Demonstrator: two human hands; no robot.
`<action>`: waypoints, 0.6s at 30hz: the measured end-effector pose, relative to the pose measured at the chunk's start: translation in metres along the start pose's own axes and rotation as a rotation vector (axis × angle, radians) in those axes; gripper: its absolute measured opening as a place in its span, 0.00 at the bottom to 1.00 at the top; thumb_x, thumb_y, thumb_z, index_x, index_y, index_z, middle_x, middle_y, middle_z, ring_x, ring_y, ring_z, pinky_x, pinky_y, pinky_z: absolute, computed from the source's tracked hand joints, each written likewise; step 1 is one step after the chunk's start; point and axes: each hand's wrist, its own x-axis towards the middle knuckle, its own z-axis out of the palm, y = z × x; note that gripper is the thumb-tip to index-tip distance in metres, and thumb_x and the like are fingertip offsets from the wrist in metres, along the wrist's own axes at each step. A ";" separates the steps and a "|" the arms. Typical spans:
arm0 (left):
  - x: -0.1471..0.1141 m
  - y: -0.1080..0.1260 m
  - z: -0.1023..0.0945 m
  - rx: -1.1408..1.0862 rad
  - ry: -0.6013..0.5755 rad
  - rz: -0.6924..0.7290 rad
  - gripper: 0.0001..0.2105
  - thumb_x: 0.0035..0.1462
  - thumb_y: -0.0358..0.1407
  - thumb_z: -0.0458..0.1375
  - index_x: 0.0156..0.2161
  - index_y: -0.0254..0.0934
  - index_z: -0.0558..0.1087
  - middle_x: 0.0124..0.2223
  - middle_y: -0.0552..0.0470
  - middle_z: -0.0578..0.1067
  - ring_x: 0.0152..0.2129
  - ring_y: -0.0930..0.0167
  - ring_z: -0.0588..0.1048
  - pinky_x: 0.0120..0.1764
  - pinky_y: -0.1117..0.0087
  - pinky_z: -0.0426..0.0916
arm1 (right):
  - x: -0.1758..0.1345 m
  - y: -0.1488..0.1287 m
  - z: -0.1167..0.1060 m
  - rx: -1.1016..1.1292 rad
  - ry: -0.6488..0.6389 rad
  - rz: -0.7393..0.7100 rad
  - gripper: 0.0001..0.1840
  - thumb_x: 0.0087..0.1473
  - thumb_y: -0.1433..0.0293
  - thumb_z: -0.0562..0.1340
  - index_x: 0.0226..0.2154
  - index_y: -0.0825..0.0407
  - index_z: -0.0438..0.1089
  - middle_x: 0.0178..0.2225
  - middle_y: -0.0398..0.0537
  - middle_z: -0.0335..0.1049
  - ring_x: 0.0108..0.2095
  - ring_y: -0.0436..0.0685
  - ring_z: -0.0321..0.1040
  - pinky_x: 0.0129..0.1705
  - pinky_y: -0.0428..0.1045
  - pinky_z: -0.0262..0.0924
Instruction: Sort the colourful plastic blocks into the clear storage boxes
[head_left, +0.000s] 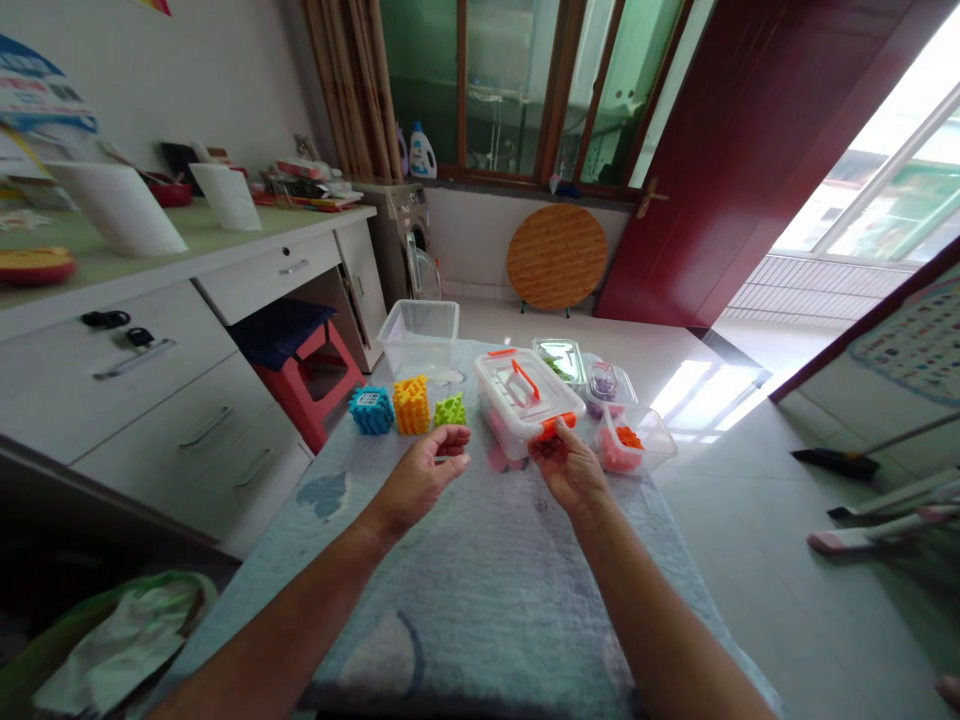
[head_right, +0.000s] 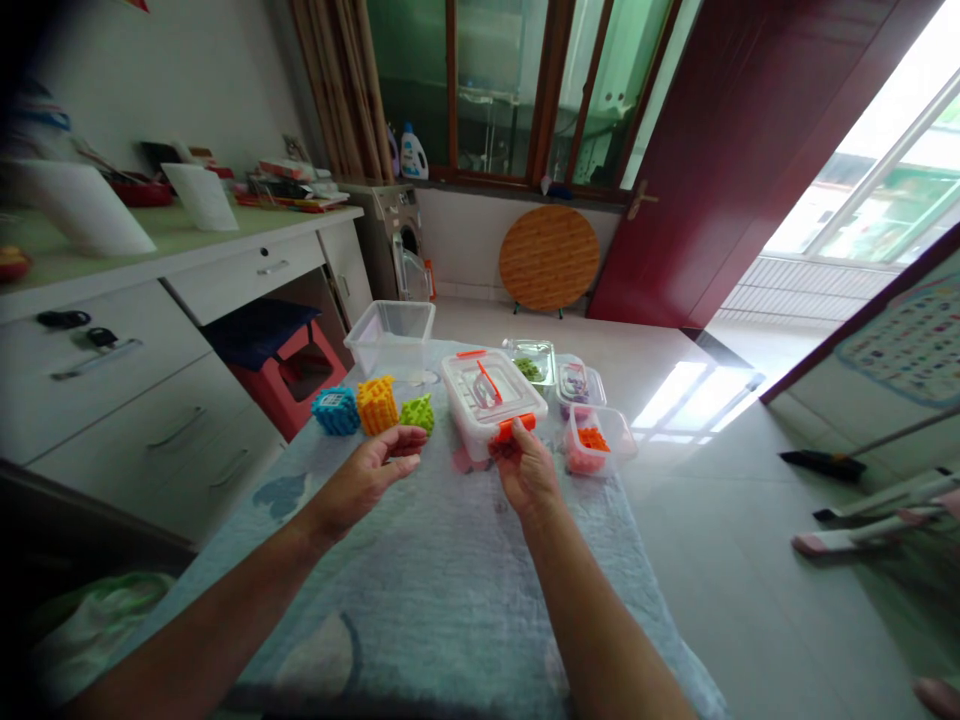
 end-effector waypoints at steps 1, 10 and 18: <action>-0.001 -0.001 0.001 0.022 -0.004 -0.002 0.20 0.49 0.40 0.62 0.47 0.35 0.74 0.48 0.43 0.77 0.46 0.61 0.74 0.52 0.57 0.67 | 0.001 0.003 0.001 0.002 -0.002 0.003 0.10 0.45 0.68 0.73 0.26 0.50 0.71 0.24 0.40 0.74 0.26 0.51 0.70 0.36 0.49 0.69; -0.005 -0.015 0.023 0.096 -0.091 -0.028 0.19 0.50 0.40 0.61 0.47 0.34 0.75 0.48 0.42 0.78 0.46 0.60 0.75 0.49 0.58 0.68 | 0.010 0.021 0.009 0.039 -0.073 0.013 0.08 0.45 0.71 0.71 0.29 0.49 0.71 0.27 0.41 0.77 0.28 0.52 0.73 0.39 0.50 0.70; -0.004 -0.015 0.027 0.126 -0.114 -0.032 0.17 0.50 0.39 0.61 0.45 0.34 0.76 0.47 0.42 0.78 0.45 0.60 0.75 0.48 0.59 0.68 | 0.033 0.031 0.029 0.045 -0.132 0.027 0.09 0.43 0.77 0.64 0.29 0.49 0.69 0.27 0.41 0.78 0.30 0.52 0.74 0.38 0.49 0.67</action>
